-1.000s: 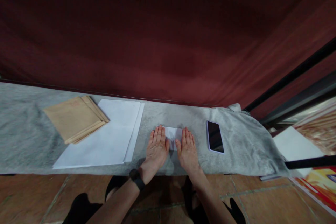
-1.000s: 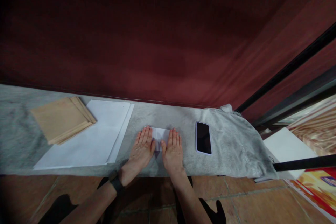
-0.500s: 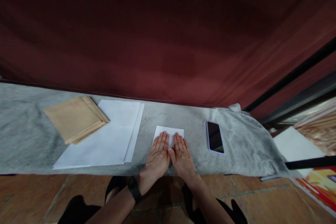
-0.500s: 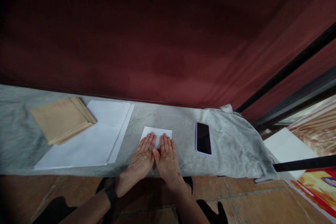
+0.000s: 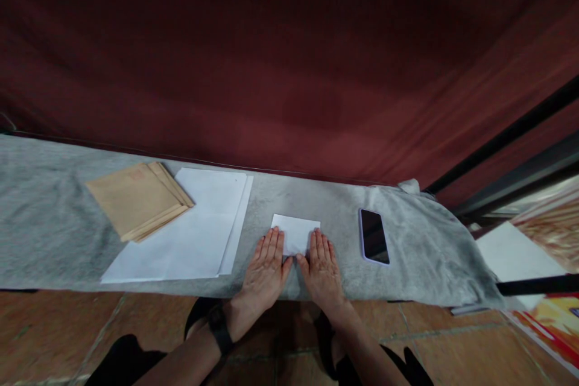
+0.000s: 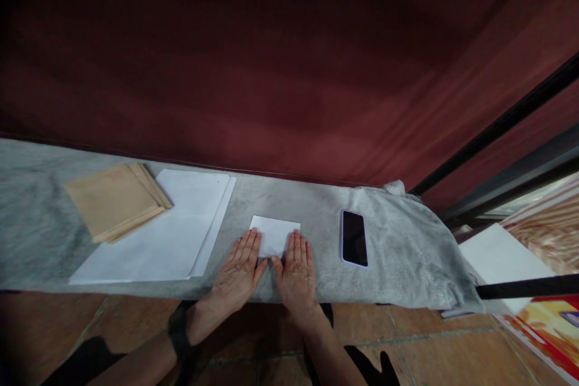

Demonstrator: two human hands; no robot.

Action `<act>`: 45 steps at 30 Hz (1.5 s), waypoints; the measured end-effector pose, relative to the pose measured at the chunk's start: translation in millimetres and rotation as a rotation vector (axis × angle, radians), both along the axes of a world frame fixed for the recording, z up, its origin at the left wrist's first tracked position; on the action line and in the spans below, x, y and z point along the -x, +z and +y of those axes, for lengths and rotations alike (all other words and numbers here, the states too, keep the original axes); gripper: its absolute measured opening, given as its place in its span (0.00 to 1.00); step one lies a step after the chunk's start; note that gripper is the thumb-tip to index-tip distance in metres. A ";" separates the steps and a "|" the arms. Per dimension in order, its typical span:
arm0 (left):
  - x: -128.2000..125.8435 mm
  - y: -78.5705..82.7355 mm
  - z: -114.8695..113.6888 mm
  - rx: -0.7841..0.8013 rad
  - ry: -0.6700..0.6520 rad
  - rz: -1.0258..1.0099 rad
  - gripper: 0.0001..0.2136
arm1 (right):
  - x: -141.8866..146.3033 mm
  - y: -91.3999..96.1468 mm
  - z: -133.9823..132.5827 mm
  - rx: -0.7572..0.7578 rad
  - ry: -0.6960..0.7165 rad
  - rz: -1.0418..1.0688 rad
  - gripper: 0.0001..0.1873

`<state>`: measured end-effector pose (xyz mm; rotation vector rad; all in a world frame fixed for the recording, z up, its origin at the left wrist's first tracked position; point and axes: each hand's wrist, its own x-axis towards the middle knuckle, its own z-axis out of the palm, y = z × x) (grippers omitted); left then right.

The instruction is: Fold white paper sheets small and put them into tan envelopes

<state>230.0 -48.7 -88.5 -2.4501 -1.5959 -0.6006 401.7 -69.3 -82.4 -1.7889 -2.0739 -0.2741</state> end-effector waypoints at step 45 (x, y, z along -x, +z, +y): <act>-8.9 18.4 -45.3 0.170 -0.125 0.092 0.33 | 7.4 5.0 -25.1 0.100 0.208 0.048 0.34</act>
